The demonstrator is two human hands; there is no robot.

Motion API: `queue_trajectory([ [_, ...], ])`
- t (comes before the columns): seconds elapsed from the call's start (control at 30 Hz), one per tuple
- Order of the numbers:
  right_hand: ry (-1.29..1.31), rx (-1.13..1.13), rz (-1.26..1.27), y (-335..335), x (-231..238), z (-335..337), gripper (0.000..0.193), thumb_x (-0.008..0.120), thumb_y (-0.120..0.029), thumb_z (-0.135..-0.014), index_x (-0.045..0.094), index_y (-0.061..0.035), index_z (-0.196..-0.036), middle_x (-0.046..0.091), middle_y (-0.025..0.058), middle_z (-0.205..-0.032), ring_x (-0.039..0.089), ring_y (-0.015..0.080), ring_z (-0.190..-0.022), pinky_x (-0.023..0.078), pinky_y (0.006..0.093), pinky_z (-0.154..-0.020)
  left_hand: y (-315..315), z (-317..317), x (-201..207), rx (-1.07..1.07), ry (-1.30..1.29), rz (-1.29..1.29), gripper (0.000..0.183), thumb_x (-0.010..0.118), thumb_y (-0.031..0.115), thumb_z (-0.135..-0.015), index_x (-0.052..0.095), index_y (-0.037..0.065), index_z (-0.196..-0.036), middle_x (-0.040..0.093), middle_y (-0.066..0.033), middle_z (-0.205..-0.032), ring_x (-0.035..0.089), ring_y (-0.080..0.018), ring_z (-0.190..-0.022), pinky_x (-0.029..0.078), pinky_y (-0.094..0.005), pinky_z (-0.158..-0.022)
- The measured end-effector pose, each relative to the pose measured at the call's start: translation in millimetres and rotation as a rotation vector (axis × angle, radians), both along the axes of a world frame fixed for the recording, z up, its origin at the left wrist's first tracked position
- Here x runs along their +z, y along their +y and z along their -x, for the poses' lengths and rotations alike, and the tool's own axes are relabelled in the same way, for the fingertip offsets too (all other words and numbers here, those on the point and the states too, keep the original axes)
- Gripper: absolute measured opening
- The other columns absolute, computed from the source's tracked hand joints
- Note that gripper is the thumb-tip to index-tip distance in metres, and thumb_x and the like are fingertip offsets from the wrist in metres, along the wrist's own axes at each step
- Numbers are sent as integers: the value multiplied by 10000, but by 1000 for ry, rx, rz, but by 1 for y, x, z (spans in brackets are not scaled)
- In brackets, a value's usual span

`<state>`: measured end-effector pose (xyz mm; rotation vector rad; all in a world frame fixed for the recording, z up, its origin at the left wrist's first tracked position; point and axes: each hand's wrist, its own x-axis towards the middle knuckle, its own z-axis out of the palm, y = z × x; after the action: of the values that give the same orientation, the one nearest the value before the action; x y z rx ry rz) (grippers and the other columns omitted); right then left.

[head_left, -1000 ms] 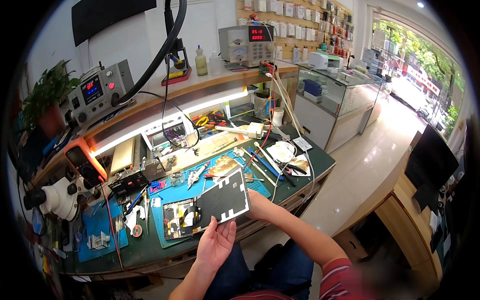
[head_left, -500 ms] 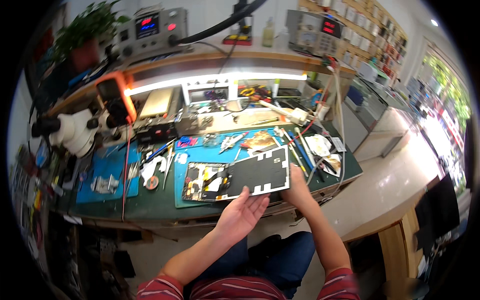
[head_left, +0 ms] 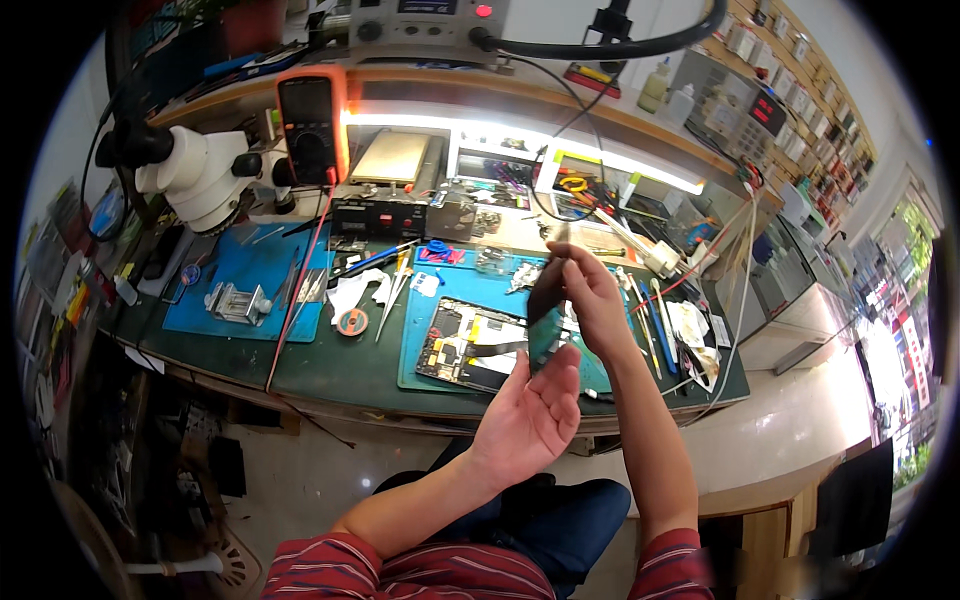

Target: The person works on a disassembled tablet at a cluttered electronics repair bench. They connect a USB cable to a desktop computer, then return to the tablet to use a multimeter, probing various points on the motherboard and battery connector while the device remains open.

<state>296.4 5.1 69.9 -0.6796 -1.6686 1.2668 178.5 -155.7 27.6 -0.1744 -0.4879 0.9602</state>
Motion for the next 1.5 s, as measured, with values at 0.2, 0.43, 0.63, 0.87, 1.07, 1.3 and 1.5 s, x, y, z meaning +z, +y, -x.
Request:
queue_trajectory([
  [0.2, -458, 101, -197, 23, 1, 60, 453, 620, -291, -1058, 622, 56, -1348, 732, 104, -1182, 647, 138, -1053, 509, 295, -947, -18, 13, -27, -81, 115, -86, 767, 324, 704, -1033, 528, 126, -1494, 680, -3, -1317, 642, -158, -1075, 481, -301, -890],
  [0.43, -804, 138, -270, 27, -24, 71, 408, 622, -310, -1016, 673, -24, -1302, 713, 213, -1206, 669, 369, -1141, 504, 415, -1000, -54, -1, -84, -312, 429, 9, 590, 383, 522, -1106, 523, 79, -1469, 688, -23, -1212, 683, -137, -1021, 577, -290, -865],
  [0.63, -899, 100, -386, 23, -34, 69, 355, 635, -314, -993, 718, -53, -1219, 689, 175, -1165, 652, 363, -1110, 511, 427, -965, -52, -11, -96, -305, 535, 31, 529, 402, 460, -1120, 510, 86, -1478, 670, -22, -1234, 659, -136, -1030, 548, -298, -886],
  [0.87, -1017, -21, -549, 9, -29, 59, 318, 671, -333, -962, 734, -109, -1179, 668, 141, -1100, 652, 340, -1059, 518, 442, -927, -38, -11, -76, -150, 785, 89, 420, 448, 406, -1118, 493, 111, -1412, 569, -62, -1428, 600, -194, -1207, 507, -342, -1001],
  [1.07, -1135, -94, -492, -1, -30, 37, 313, 672, -346, -959, 732, -102, -1145, 667, 152, -1104, 652, 356, -1078, 521, 458, -934, -35, -6, -62, -19, 880, 96, 369, 471, 286, -1117, 485, 51, -1402, 478, -160, -1538, 524, -327, -1375, 481, -446, -1081],
  [1.3, -1244, -112, -253, 16, -37, 29, 510, 661, -486, -920, 733, 14, -988, 730, 260, -991, 713, 420, -951, 560, 518, -835, -21, -4, -55, -35, 1005, 101, 495, 422, 319, -1121, 452, -86, -1404, 474, -251, -1531, 492, -371, -1412, 418, -498, -1163],
  [1.5, -1009, -14, -262, 40, -56, 55, 575, 611, -531, -889, 765, 22, -866, 726, 270, -908, 715, 439, -901, 569, 508, -805, -16, 41, -44, 49, 1122, -94, 553, 455, 447, -1099, 506, -33, -1368, 538, -250, -1467, 495, -386, -1408, 459, -485, -1128],
])
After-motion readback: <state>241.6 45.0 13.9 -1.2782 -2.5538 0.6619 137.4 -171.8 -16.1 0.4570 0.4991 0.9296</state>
